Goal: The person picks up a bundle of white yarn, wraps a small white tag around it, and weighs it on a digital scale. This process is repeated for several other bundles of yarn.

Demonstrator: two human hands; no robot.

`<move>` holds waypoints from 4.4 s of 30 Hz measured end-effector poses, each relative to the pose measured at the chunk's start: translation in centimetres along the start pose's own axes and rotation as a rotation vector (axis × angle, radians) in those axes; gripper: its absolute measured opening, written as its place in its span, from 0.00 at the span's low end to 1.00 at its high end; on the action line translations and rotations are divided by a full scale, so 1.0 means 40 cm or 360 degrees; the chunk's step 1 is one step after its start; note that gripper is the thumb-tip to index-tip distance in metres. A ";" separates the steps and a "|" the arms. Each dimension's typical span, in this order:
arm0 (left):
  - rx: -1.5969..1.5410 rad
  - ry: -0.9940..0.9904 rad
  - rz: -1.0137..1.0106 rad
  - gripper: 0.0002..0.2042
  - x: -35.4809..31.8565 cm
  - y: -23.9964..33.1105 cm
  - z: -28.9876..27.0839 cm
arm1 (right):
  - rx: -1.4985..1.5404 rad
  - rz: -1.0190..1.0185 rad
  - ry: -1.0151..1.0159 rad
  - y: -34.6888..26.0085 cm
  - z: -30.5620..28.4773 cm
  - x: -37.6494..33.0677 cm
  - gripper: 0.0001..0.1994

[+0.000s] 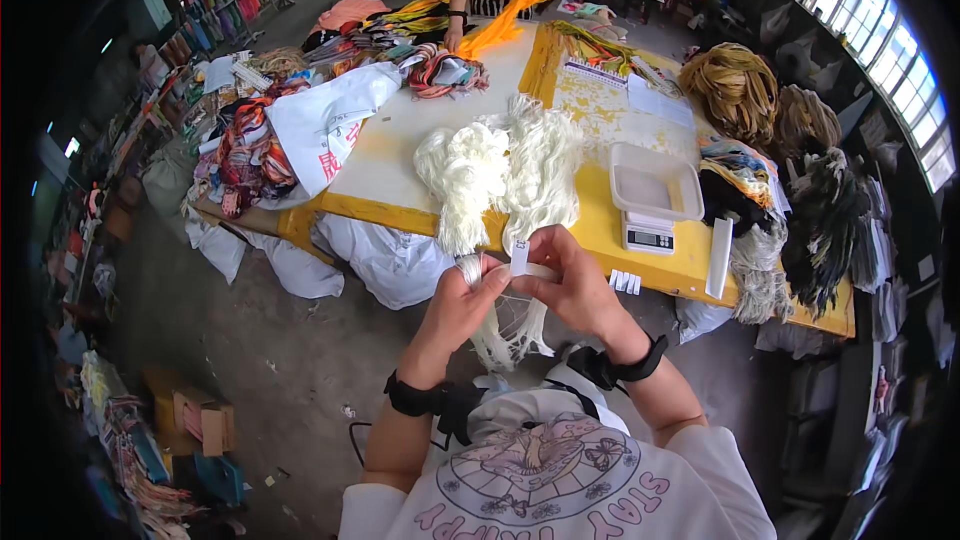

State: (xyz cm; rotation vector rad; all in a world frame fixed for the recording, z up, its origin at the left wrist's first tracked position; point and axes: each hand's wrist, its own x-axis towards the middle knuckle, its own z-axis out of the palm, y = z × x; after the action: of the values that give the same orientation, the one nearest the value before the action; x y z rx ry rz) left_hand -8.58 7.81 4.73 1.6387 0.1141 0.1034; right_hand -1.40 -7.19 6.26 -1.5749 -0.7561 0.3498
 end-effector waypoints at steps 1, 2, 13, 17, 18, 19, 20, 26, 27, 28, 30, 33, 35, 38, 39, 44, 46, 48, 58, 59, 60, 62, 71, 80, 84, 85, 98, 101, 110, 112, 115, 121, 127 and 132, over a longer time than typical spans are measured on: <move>-0.0007 0.0002 -0.0005 0.09 -0.004 -0.002 0.004 | -0.0010 0.0070 0.0043 0.005 -0.002 -0.005 0.11; -0.0012 0.0025 0.0029 0.09 -0.007 -0.002 0.009 | -0.0021 0.0138 0.0086 0.008 -0.004 -0.009 0.11; 0.0667 0.0624 0.0601 0.06 -0.013 0.008 0.033 | -0.1051 -0.0651 0.0144 0.003 -0.004 0.003 0.08; 0.0372 0.0403 0.0337 0.06 -0.003 -0.025 -0.005 | -0.0926 -0.0569 -0.0105 0.013 -0.009 0.026 0.09; 0.0069 0.0247 0.0173 0.07 0.001 -0.028 -0.019 | -0.0921 -0.0566 -0.0118 0.007 -0.004 0.026 0.09; -0.0164 0.0132 -0.0135 0.07 0.001 -0.002 -0.033 | -0.0920 -0.0578 -0.0120 -0.011 0.002 0.030 0.10; -0.0167 0.0143 -0.0141 0.07 0.004 -0.008 -0.044 | -0.0920 -0.0590 -0.0122 -0.019 0.006 0.035 0.10; -0.1038 -0.0256 -0.0536 0.08 0.016 -0.016 -0.063 | -0.0656 -0.0788 0.0019 0.025 0.033 0.044 0.10; -0.0949 -0.0137 -0.0428 0.08 0.018 -0.013 -0.057 | -0.0658 -0.0786 0.0018 0.043 0.043 0.044 0.10; -0.0858 -0.0014 -0.0319 0.07 0.020 -0.011 -0.053 | -0.0372 -0.0619 0.0180 0.061 0.056 0.046 0.09; -0.0495 0.0144 -0.0045 0.07 0.026 -0.017 -0.040 | -0.0088 -0.0448 0.0334 0.081 0.072 0.052 0.07; -0.0005 0.0360 0.0251 0.06 0.021 -0.018 -0.028 | 0.0272 -0.0106 0.0390 0.078 0.079 0.062 0.05; 0.0241 0.0469 0.0269 0.05 0.018 -0.024 -0.030 | 0.0373 0.0477 0.0278 0.046 0.076 0.066 0.04; 0.0489 0.0460 0.0403 0.04 0.009 -0.024 -0.043 | 0.0361 0.0682 -0.0197 0.031 0.046 0.086 0.09; 0.0486 0.0470 0.0397 0.04 0.004 -0.027 -0.046 | 0.0355 0.0822 -0.0404 0.030 0.040 0.092 0.15; 0.0459 0.0610 0.0488 0.04 -0.002 -0.086 -0.081 | -0.0027 0.1097 -0.0743 0.108 -0.020 0.183 0.12; -0.0125 0.0890 0.0111 0.10 -0.007 -0.138 -0.122 | -0.1199 0.0252 -0.0393 0.179 -0.160 0.341 0.08; -0.0685 0.1003 -0.0150 0.12 -0.049 -0.161 -0.193 | -0.1116 -0.0177 0.0204 0.072 -0.256 0.488 0.10; -0.1071 0.0507 0.0296 0.15 -0.091 -0.073 -0.177 | -0.1780 -0.0504 0.0338 0.167 -0.166 0.462 0.18; -0.0516 0.0565 0.0401 0.16 -0.089 -0.059 -0.173 | -0.1602 -0.0161 -0.0002 0.154 -0.083 0.396 0.24; -0.0083 0.0388 0.0524 0.17 -0.071 -0.037 -0.171 | -0.1303 -0.0141 -0.0195 0.180 -0.033 0.328 0.25; 0.0694 0.0173 0.0647 0.20 -0.049 -0.019 -0.158 | -0.0529 0.0184 -0.0883 0.093 0.091 0.195 0.24; -0.0120 -0.0124 0.0187 0.19 -0.042 -0.104 -0.131 | -0.0084 0.0403 -0.0692 -0.158 -0.151 0.254 0.12; -0.0034 0.0302 -0.0817 0.22 -0.114 -0.322 -0.083 | -0.0541 -0.0194 0.0005 -0.586 -0.607 0.343 0.11; 0.0020 0.0385 -0.0920 0.23 -0.090 -0.330 0.000 | -0.0661 -0.0282 0.0356 -0.572 -0.770 0.360 0.11; -0.0003 0.0396 -0.0922 0.23 -0.074 -0.326 0.025 | -0.0630 -0.0297 0.0430 -0.566 -0.805 0.355 0.11; -0.0002 0.0321 -0.0878 0.18 0.122 -0.291 0.283 | -0.0537 0.0327 0.0844 0.263 -1.042 0.297 0.17; 0.0080 0.0290 -0.0815 0.17 0.143 -0.298 0.265 | -0.0002 0.0852 0.1060 0.552 -1.092 0.162 0.11; 0.0316 0.0904 -0.0707 0.15 0.412 -0.380 -0.133 | 0.0188 0.1463 0.1880 0.805 -1.163 -0.136 0.19; 0.0379 0.1005 -0.0599 0.15 0.550 -0.421 -0.243 | -0.0069 0.1251 0.2095 0.792 -1.137 -0.170 0.26; 0.0714 0.1083 -0.0380 0.16 0.717 -0.538 -0.434 | -0.0230 0.1196 0.2141 0.742 -1.017 -0.150 0.23; 0.1482 0.1027 -0.0140 0.19 0.984 -0.731 -0.538 | -0.0297 0.1208 0.2118 0.640 -0.795 -0.031 0.17; 0.1078 0.0727 -0.0543 0.14 1.035 -0.723 -0.525 | -0.0603 0.1194 0.1749 0.585 -0.630 0.102 0.14; 0.0036 0.1642 0.0488 0.09 0.961 -0.503 -0.505 | -0.0811 0.1195 0.1376 0.624 -0.634 0.102 0.12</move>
State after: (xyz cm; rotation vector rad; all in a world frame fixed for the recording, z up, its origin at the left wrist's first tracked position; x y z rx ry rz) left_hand 26.49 34.43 -14.00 1.4685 0.6445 1.1788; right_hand 23.97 -23.70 -12.88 -2.2111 0.4802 -0.0303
